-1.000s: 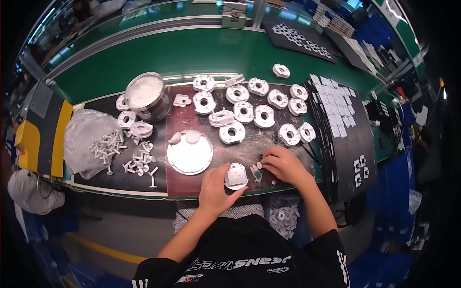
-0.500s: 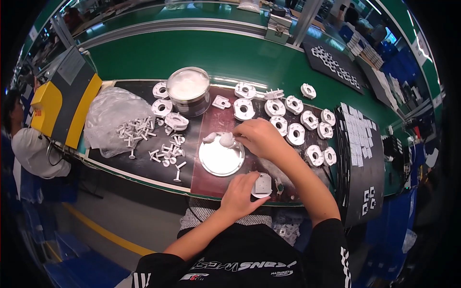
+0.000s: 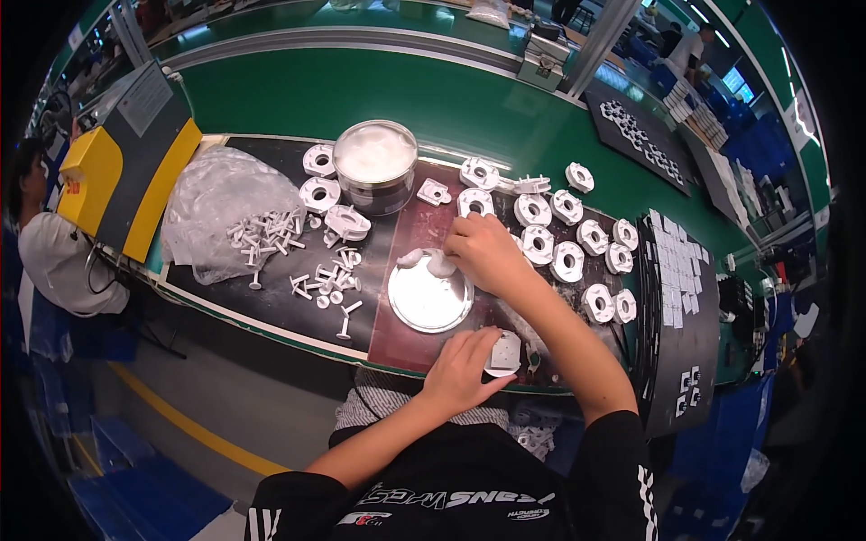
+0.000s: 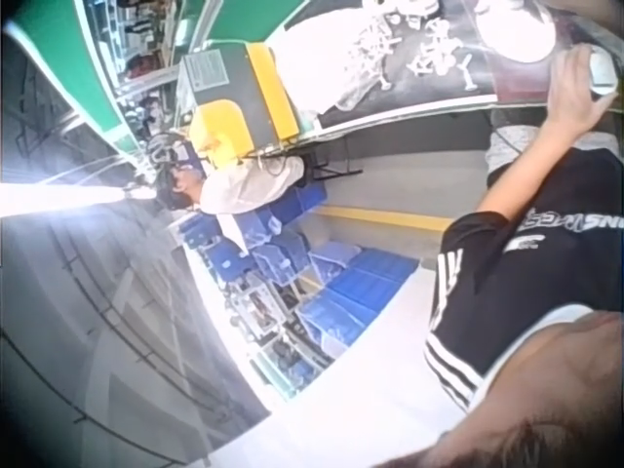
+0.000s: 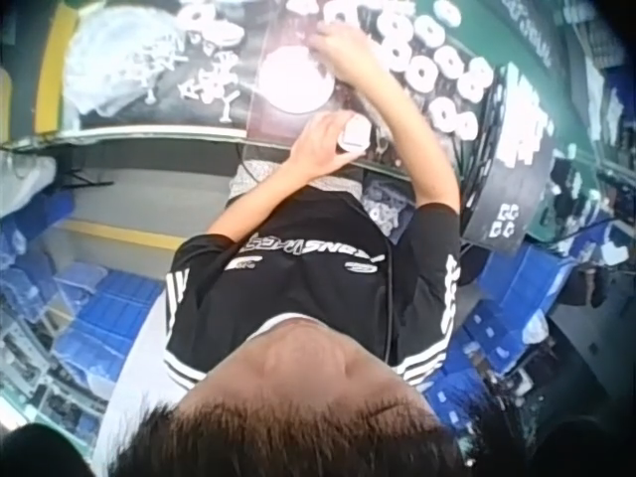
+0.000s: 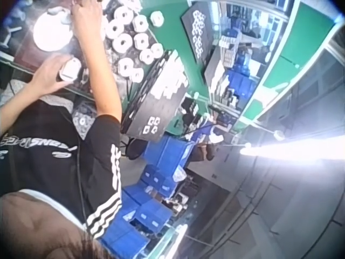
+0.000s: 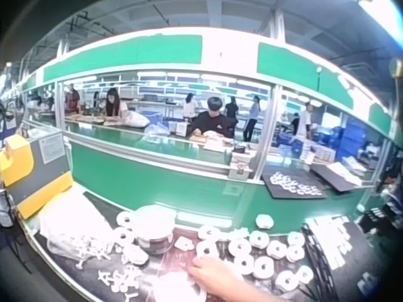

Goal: Applying thermal paste and assembling components for industrial light fixtures at an assembly station.

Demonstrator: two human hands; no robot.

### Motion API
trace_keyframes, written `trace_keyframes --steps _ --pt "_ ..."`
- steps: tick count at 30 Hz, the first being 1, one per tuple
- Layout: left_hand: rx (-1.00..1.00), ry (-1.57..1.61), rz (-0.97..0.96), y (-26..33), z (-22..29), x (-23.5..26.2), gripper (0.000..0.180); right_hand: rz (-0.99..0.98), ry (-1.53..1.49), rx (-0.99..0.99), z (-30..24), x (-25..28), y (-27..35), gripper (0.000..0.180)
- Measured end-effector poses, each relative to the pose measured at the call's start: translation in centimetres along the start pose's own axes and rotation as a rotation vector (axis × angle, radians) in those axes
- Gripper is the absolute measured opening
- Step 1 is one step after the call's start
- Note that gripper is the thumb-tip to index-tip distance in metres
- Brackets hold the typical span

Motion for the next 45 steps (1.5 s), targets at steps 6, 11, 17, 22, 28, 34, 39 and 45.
trace_keyframes --steps 6,11,17,22,28,34,39,45 --pt "0.014 0.022 -0.02 0.1 0.1 -0.1 0.077 0.151 -0.34 -0.08 -0.2 3.0 2.3 0.012" --pt "0.084 0.082 -0.061 0.1 0.0 0.1 0.077 0.078 -1.253 -0.506 0.4 2.8 10.6 0.019" --pt "0.096 0.078 -0.108 -0.2 -0.4 0.1 0.085 0.197 -1.653 -0.538 -0.3 0.2 17.8 0.019" --pt "0.105 0.082 -0.109 -0.3 -0.5 -0.1 0.084 0.215 -1.645 -0.588 -0.7 -1.7 19.4 0.02" --pt "0.117 0.085 -0.098 -0.3 -0.3 0.2 0.085 0.227 -1.672 -0.58 -1.0 -2.2 18.7 0.018" --pt "0.128 0.085 -0.127 -0.4 -0.3 -0.5 0.081 0.325 -0.694 -0.216 -0.7 3.2 11.6 0.021" --pt "0.151 0.067 -0.142 -0.2 -0.3 -0.4 0.081 0.16 -0.19 -0.013 -0.5 2.9 4.7 0.019" --pt "0.138 0.08 -0.125 0.2 -0.7 -0.7 0.083 0.003 0.058 0.061 0.1 1.5 1.4 0.017"
Point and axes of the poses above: each hand's wrist, its own y-axis away from the middle knuckle, its own x-axis out of the back of the hand, z = x × y, the point moved 5 cm from there along -y, towards the middle knuckle, and after that the axes turned 9 degrees about -z, right-handed, at the moved point
